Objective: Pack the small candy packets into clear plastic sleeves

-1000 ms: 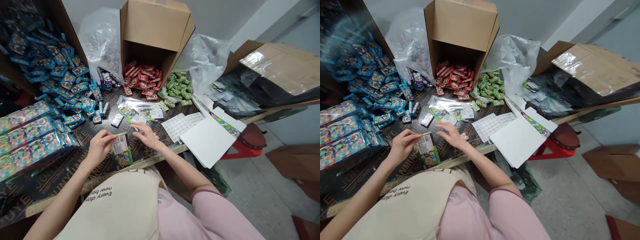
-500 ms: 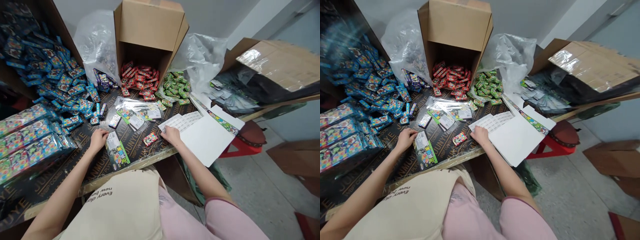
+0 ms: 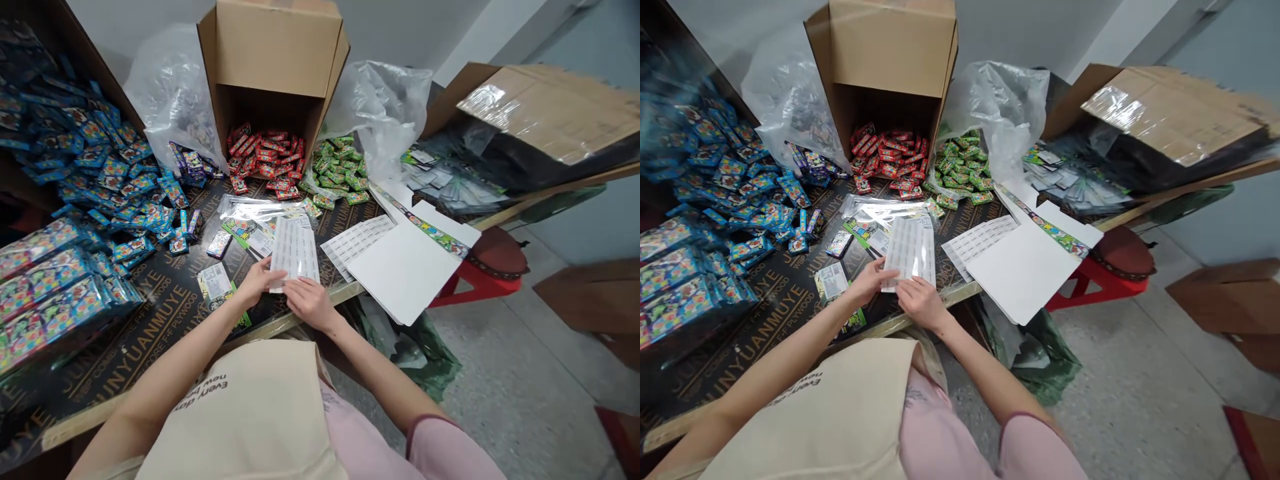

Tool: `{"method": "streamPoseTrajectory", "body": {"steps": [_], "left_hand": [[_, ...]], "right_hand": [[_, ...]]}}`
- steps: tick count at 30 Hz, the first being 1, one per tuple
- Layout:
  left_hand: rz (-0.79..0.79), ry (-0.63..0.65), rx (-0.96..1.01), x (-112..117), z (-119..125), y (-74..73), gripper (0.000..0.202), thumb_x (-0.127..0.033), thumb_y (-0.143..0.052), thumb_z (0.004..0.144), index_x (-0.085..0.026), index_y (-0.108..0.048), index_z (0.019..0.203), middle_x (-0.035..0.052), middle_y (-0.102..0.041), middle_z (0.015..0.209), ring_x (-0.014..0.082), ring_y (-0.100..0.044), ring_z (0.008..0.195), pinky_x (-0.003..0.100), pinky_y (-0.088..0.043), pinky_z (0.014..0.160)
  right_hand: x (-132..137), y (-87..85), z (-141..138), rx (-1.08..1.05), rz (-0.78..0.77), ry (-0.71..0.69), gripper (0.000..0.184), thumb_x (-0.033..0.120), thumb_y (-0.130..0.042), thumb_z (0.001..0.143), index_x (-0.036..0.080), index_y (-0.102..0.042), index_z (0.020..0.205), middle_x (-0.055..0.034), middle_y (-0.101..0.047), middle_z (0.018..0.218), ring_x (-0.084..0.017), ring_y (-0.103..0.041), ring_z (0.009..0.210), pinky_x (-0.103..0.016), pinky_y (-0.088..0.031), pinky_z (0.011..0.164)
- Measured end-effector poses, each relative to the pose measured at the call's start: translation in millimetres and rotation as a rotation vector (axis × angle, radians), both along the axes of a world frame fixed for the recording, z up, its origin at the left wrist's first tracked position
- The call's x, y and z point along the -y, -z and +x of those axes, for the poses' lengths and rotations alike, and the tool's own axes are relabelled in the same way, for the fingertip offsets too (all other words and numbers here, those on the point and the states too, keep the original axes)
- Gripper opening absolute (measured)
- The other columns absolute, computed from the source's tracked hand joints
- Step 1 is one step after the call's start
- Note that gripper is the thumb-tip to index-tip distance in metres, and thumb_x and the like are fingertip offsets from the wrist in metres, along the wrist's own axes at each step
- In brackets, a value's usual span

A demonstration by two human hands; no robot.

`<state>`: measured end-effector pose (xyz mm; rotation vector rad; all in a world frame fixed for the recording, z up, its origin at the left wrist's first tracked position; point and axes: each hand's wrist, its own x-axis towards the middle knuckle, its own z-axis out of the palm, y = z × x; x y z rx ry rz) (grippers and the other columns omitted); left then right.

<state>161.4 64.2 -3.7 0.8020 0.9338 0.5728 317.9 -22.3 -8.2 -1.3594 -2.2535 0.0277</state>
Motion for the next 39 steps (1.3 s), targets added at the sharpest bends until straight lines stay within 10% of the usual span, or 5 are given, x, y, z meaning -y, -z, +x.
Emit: {"method": "streamPoseTrajectory", "body": {"steps": [6,12,23,32,39], "left_hand": [[0.142,-0.222,0.010,0,-5,-9.8,0.099,-0.019,-0.083,0.046,-0.015,-0.040,0.135,0.0067,-0.073,0.092,0.0197,-0.068,0.072,0.030,-0.054,0.068],[0.240,-0.194,-0.002,-1,-17,-26.9,0.122,-0.022,-0.083,0.054,-0.026,-0.008,0.151,0.0051,-0.072,0.095,0.0197,-0.068,0.072,0.032,-0.056,0.066],[0.307,-0.124,-0.173,-3,-28,-31.1,0.045,-0.036,-0.085,0.047,-0.011,-0.071,0.083,0.0035,-0.066,0.067,0.0159,-0.060,0.056,0.032,-0.052,0.057],[1.161,-0.059,-0.726,-13,-33,-96.5,0.022,-0.041,-0.078,0.066,-0.025,-0.073,0.081,0.0073,-0.063,0.114,0.0309,-0.047,0.118,0.053,-0.020,0.109],[0.858,0.156,-0.463,-16,-41,-119.6,0.020,-0.034,-0.068,0.073,-0.017,-0.068,0.062,0.0008,-0.063,0.058,0.0142,-0.051,0.058,0.029,-0.042,0.069]], "right_hand": [[-3,1.0,14,-0.730,-0.135,0.411,0.069,0.043,-0.062,0.082,0.023,-0.035,0.142,-0.0162,-0.052,0.135,-0.031,-0.051,0.123,-0.051,-0.044,0.097],[-15,-4.1,16,-1.339,-0.576,0.229,0.066,0.037,-0.076,0.070,0.026,-0.048,0.129,-0.0018,-0.069,0.090,-0.017,-0.064,0.076,-0.031,-0.054,0.071],[-25,-21.6,18,-1.292,-0.643,0.365,0.041,0.041,-0.081,0.059,0.016,-0.072,0.091,-0.0012,-0.068,0.067,-0.017,-0.063,0.058,-0.034,-0.054,0.061],[-42,-84.6,2,-0.778,-0.303,0.250,0.016,0.034,-0.066,0.079,0.020,-0.066,0.071,-0.0015,-0.063,0.072,-0.017,-0.057,0.073,-0.029,-0.046,0.066],[-53,-97.7,-9,-0.980,-0.593,0.043,0.019,0.033,-0.071,0.074,0.018,-0.063,0.081,0.0026,-0.061,0.065,-0.011,-0.054,0.054,-0.022,-0.040,0.049]]}}
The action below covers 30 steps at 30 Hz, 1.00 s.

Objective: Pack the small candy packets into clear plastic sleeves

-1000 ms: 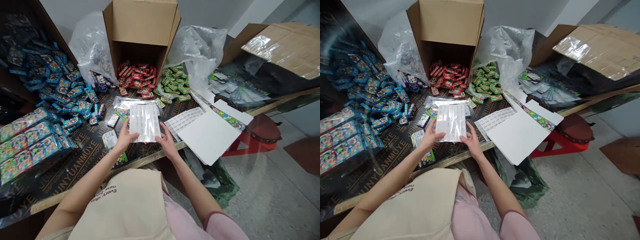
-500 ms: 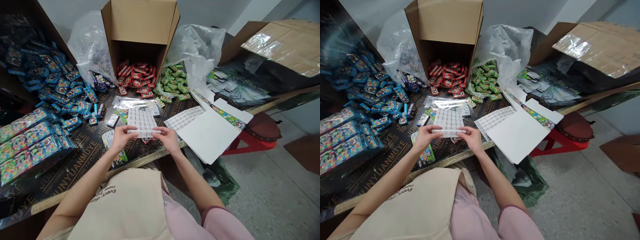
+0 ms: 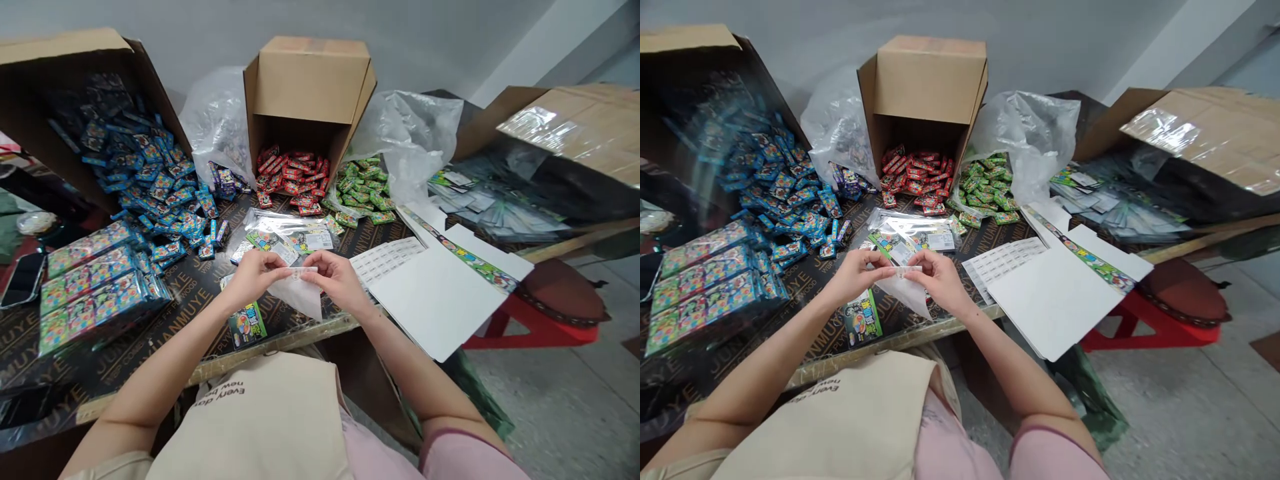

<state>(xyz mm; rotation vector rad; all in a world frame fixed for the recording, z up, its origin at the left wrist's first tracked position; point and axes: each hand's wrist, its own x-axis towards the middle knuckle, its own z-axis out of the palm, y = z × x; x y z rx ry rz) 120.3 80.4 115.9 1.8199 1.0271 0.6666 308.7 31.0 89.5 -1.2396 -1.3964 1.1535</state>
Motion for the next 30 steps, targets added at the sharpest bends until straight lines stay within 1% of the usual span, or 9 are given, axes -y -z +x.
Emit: {"method": "streamPoseTrajectory", "body": {"steps": [3,7,9,12,14,16,20,25,30], "left_hand": [[-0.086,-0.028,0.037,-2,-5,2.7,0.022,-0.035,-0.069,0.070,-0.015,-0.068,0.061,0.0009,-0.062,0.056,0.0123,-0.048,0.054,0.024,-0.035,0.055],[-0.212,-0.033,0.100,-3,-10,8.5,0.025,-0.038,-0.070,0.066,-0.013,-0.068,0.063,0.0017,-0.062,0.055,0.0111,-0.048,0.052,0.023,-0.035,0.053],[-0.238,-0.038,0.116,-4,-11,11.0,0.025,-0.038,-0.071,0.065,-0.013,-0.069,0.063,0.0020,-0.063,0.056,0.0108,-0.048,0.052,0.023,-0.035,0.052],[-0.203,-0.064,0.108,-3,-10,13.7,0.024,-0.038,-0.072,0.063,-0.014,-0.069,0.061,0.0018,-0.063,0.055,0.0109,-0.047,0.051,0.023,-0.035,0.052],[-0.165,-0.080,0.102,-1,-8,15.2,0.022,-0.036,-0.073,0.062,-0.015,-0.069,0.060,0.0015,-0.063,0.055,0.0115,-0.048,0.053,0.023,-0.035,0.053],[-0.124,-0.087,0.086,2,-8,16.8,0.021,-0.035,-0.074,0.061,-0.015,-0.069,0.061,0.0011,-0.063,0.056,0.0124,-0.049,0.055,0.024,-0.036,0.055],[-0.114,-0.047,0.038,5,-11,20.4,0.024,-0.039,-0.071,0.067,-0.015,-0.072,0.069,0.0019,-0.066,0.063,0.0133,-0.051,0.060,0.023,-0.035,0.055],[-0.246,-0.033,0.071,2,-16,25.3,0.024,-0.037,-0.069,0.066,-0.014,-0.071,0.062,0.0009,-0.061,0.053,0.0111,-0.047,0.052,0.022,-0.032,0.051],[-0.347,-0.046,0.095,2,-16,28.8,0.026,-0.038,-0.072,0.062,-0.012,-0.070,0.060,-0.0003,-0.057,0.049,0.0085,-0.042,0.048,0.021,-0.027,0.047]], "right_hand": [[1,0.5,-1,0.120,0.163,0.007,0.011,0.029,-0.064,0.083,0.019,-0.066,0.088,-0.0010,-0.067,0.077,-0.015,-0.061,0.066,-0.026,-0.048,0.059],[5,2.3,1,0.357,0.513,0.062,0.014,0.025,-0.057,0.089,0.023,-0.071,0.090,-0.0064,-0.069,0.107,-0.021,-0.064,0.097,-0.038,-0.051,0.086],[5,3.1,1,0.372,0.585,0.074,0.015,0.025,-0.056,0.090,0.025,-0.071,0.086,-0.0061,-0.068,0.110,-0.022,-0.062,0.102,-0.042,-0.049,0.091],[1,4.0,0,0.242,0.483,0.123,0.017,0.029,-0.059,0.089,0.027,-0.065,0.104,-0.0062,-0.066,0.114,-0.023,-0.060,0.107,-0.043,-0.048,0.094],[-4,5.1,-3,0.146,0.339,0.084,0.046,0.031,-0.066,0.083,0.027,-0.052,0.126,-0.0058,-0.067,0.107,-0.021,-0.063,0.099,-0.039,-0.051,0.088],[-7,7.2,-6,0.090,0.208,-0.018,0.065,0.030,-0.071,0.078,0.025,-0.043,0.135,-0.0018,-0.068,0.088,-0.018,-0.065,0.081,-0.032,-0.053,0.075],[-9,12.3,-9,0.015,0.106,-0.039,0.061,0.026,-0.067,0.078,0.023,-0.044,0.134,0.0028,-0.063,0.071,-0.014,-0.062,0.063,-0.025,-0.048,0.058],[-7,14.3,-5,0.090,0.148,-0.066,0.064,0.020,-0.064,0.079,0.025,-0.041,0.138,0.0012,-0.066,0.078,-0.015,-0.064,0.070,-0.025,-0.050,0.062],[-6,16.3,-6,0.372,0.434,-0.111,0.048,0.020,-0.053,0.089,0.027,-0.047,0.136,-0.0030,-0.070,0.098,-0.017,-0.065,0.089,-0.035,-0.052,0.086]]}}
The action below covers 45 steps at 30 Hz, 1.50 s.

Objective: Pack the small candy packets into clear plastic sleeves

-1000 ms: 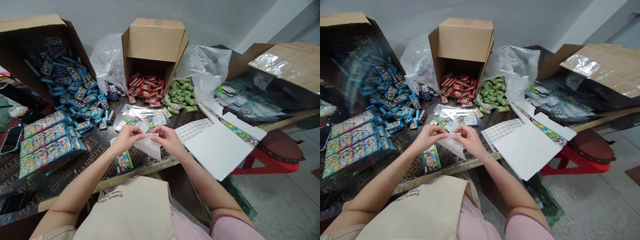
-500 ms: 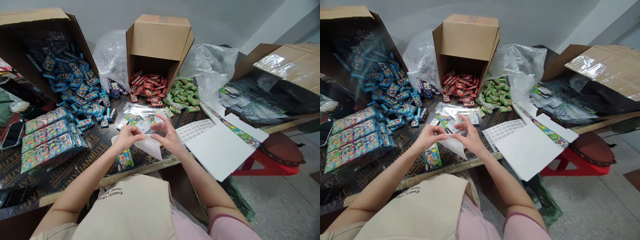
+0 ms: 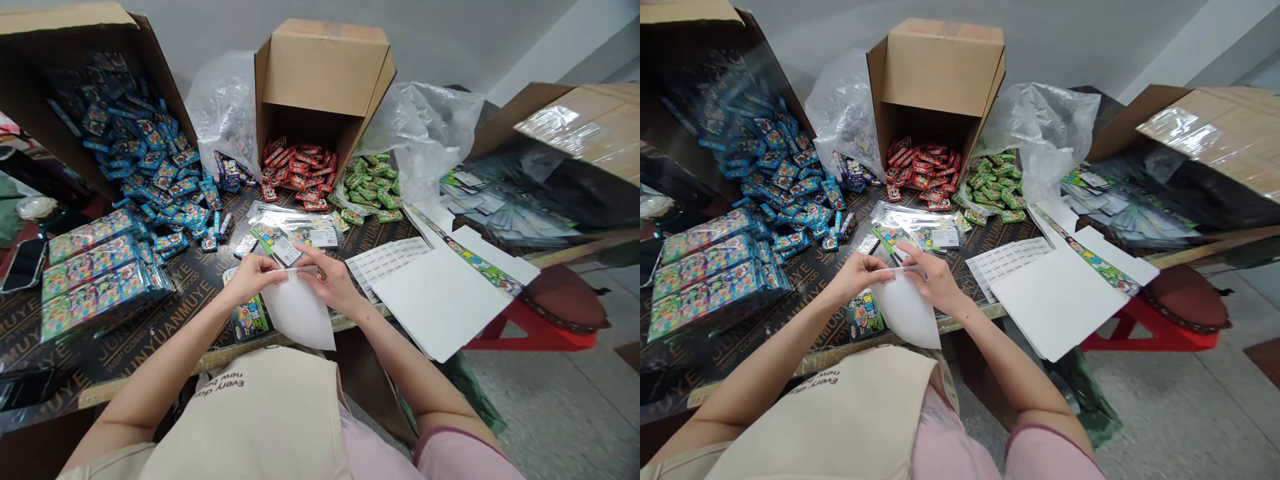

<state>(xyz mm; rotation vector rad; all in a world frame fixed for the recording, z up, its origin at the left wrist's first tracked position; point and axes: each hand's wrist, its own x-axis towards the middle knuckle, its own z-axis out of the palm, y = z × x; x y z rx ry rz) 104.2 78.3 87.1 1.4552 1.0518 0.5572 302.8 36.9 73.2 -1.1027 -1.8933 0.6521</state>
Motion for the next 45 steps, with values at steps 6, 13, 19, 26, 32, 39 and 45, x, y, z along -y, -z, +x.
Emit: {"method": "streamPoseTrajectory", "body": {"steps": [6,13,19,26,32,39,45], "left_hand": [[-0.102,-0.018,0.044,1,-4,10.9,0.030,-0.042,-0.073,0.062,-0.013,-0.069,0.061,-0.0005,-0.057,0.050,0.0077,-0.042,0.047,0.021,-0.027,0.047],[-0.091,-0.238,-0.043,-14,-29,39.8,0.029,-0.041,-0.077,0.055,-0.013,-0.069,0.057,0.0006,-0.059,0.049,0.0090,-0.045,0.046,0.022,-0.032,0.048],[-0.109,-0.113,-0.105,-14,-14,44.7,0.027,-0.040,-0.074,0.057,-0.013,-0.070,0.058,0.0009,-0.060,0.050,0.0095,-0.045,0.046,0.022,-0.031,0.048],[-0.131,-0.030,-0.067,-10,2,39.1,0.031,-0.043,-0.075,0.057,-0.012,-0.067,0.057,-0.0017,-0.054,0.046,0.0073,-0.039,0.045,0.021,-0.025,0.047],[-0.253,-0.074,-0.013,-10,-6,47.1,0.039,-0.048,-0.078,0.052,-0.011,-0.065,0.057,-0.0023,-0.053,0.047,0.0067,-0.038,0.046,0.022,-0.025,0.049],[-0.148,-0.220,-0.096,-25,-19,71.3,0.030,-0.041,-0.068,0.058,-0.012,-0.067,0.064,-0.0007,-0.059,0.054,0.0085,-0.045,0.048,0.021,-0.031,0.050],[-0.116,-0.123,-0.151,-42,-12,94.9,0.023,-0.028,-0.057,0.063,-0.011,-0.071,0.072,0.0002,-0.063,0.058,0.0105,-0.051,0.050,0.021,-0.036,0.051]], "right_hand": [[0,6.6,0,0.072,0.234,0.068,0.027,0.024,-0.053,0.091,0.028,-0.065,0.115,-0.0041,-0.072,0.099,-0.021,-0.064,0.098,-0.040,-0.051,0.092],[0,61.0,28,0.018,-0.029,0.396,0.081,0.035,-0.068,0.080,0.025,-0.025,0.148,-0.0139,-0.043,0.142,-0.028,-0.046,0.126,-0.048,-0.041,0.104],[7,65.3,18,-0.064,-0.070,0.332,0.067,0.031,-0.059,0.088,0.027,-0.028,0.147,-0.0095,-0.060,0.124,-0.023,-0.056,0.114,-0.044,-0.042,0.101],[-7,54.4,-4,0.107,0.177,0.131,0.048,0.020,-0.054,0.091,0.027,-0.045,0.137,-0.0018,-0.073,0.091,-0.021,-0.062,0.096,-0.042,-0.045,0.092],[-6,66.1,-6,0.151,0.417,0.044,0.043,0.012,-0.051,0.090,0.030,-0.056,0.128,-0.0014,-0.073,0.097,-0.020,-0.065,0.097,-0.041,-0.047,0.093],[7,89.8,18,0.203,-0.086,0.485,0.098,0.035,-0.071,0.075,0.025,-0.011,0.152,-0.0173,-0.030,0.150,-0.035,-0.042,0.130,-0.054,-0.043,0.099],[27,119.3,28,0.458,-0.180,0.488,0.099,0.017,-0.067,0.068,0.031,-0.015,0.150,-0.0148,0.005,0.157,-0.034,-0.051,0.121,-0.051,-0.048,0.094]]}}
